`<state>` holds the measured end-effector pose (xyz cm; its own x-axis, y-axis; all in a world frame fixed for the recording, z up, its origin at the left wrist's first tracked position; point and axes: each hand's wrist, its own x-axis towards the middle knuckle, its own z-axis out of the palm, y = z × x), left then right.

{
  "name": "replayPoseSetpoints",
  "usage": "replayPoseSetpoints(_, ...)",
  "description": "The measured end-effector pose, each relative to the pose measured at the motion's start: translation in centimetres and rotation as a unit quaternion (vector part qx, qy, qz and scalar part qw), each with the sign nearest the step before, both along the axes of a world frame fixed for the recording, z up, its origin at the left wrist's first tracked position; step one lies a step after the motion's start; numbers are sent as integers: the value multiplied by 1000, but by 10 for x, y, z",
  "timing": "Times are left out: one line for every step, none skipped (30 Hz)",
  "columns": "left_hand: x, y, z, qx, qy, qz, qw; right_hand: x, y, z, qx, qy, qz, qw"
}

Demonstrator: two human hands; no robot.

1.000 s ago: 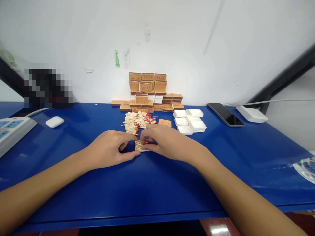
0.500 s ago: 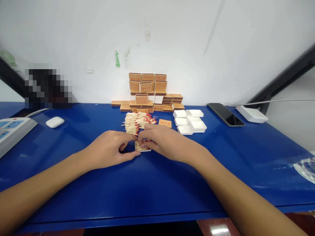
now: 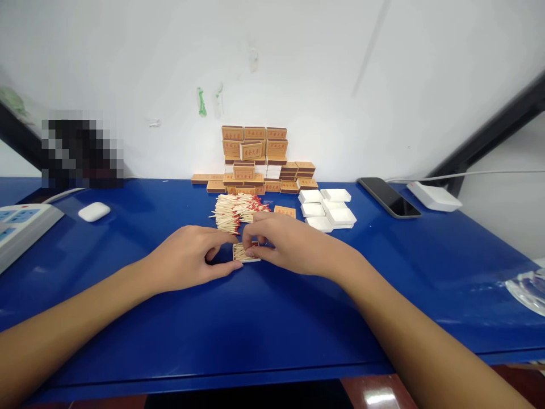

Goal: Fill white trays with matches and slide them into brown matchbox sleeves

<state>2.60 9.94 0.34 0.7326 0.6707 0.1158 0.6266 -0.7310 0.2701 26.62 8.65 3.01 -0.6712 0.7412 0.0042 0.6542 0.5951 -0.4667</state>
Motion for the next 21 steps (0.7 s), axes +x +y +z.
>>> replayPoseSetpoints(0,0,0,-2,0,0,1000,0,0,-1,1,2,-2,1000)
replayPoseSetpoints(0,0,0,-3,2,1,1000,0,1,-1,2,3,-3,1000)
replayPoseSetpoints(-1,0,0,-4,3,2,1000,0,1,-3,3,3,-3,1000)
replayPoseSetpoints(-1,0,-1,-3,5,3,1000,0,1,-4,4,3,-4,1000)
replayPoseSetpoints(-1,0,-1,-3,5,4,1000,-1,1,-5,5,0,-6,1000)
replayPoseSetpoints(-1,0,-1,-3,4,4,1000,-2,0,-6,6,-5,-9,1000)
replayPoseSetpoints(-2,0,-1,-3,3,3,1000,-2,0,-7,9,-11,-15,1000)
replayPoseSetpoints(-2,0,-2,-3,2,3,1000,-3,-1,-8,12,-17,-22,1000)
replayPoseSetpoints(-2,0,-2,-2,1,2,1000,-4,-1,-8,14,-22,-30,999)
replayPoseSetpoints(-2,0,-2,-1,0,3,1000,-4,-1,-9,16,-25,-38,999)
replayPoseSetpoints(-2,0,-2,0,0,3,1000,-4,-1,-9,17,-25,-44,999)
replayPoseSetpoints(-2,0,-2,0,-1,3,1000,-4,-1,-9,18,-24,-47,998)
replayPoseSetpoints(-2,0,-2,0,0,4,1000,-4,-1,-9,19,-24,-49,998)
replayPoseSetpoints(-1,1,-2,0,1,5,1000,-4,-1,-10,21,-22,-49,998)
replayPoseSetpoints(-1,1,-2,-1,2,6,1000,-4,0,-10,23,-22,-48,998)
replayPoseSetpoints(-1,1,-2,-1,4,6,1000,-4,0,-10,24,-22,-48,998)
replayPoseSetpoints(-1,1,-2,0,4,6,1000,-3,0,-10,25,-23,-49,998)
replayPoseSetpoints(0,1,-2,0,5,6,1000,-3,0,-10,25,-23,-52,998)
replayPoseSetpoints(-1,1,-2,1,5,5,1000,-3,0,-10,25,-23,-54,998)
replayPoseSetpoints(-1,1,-2,1,4,4,1000,-3,0,-10,25,-23,-56,998)
replayPoseSetpoints(-1,1,-2,1,4,4,1000,-3,-1,-10,24,-23,-55,998)
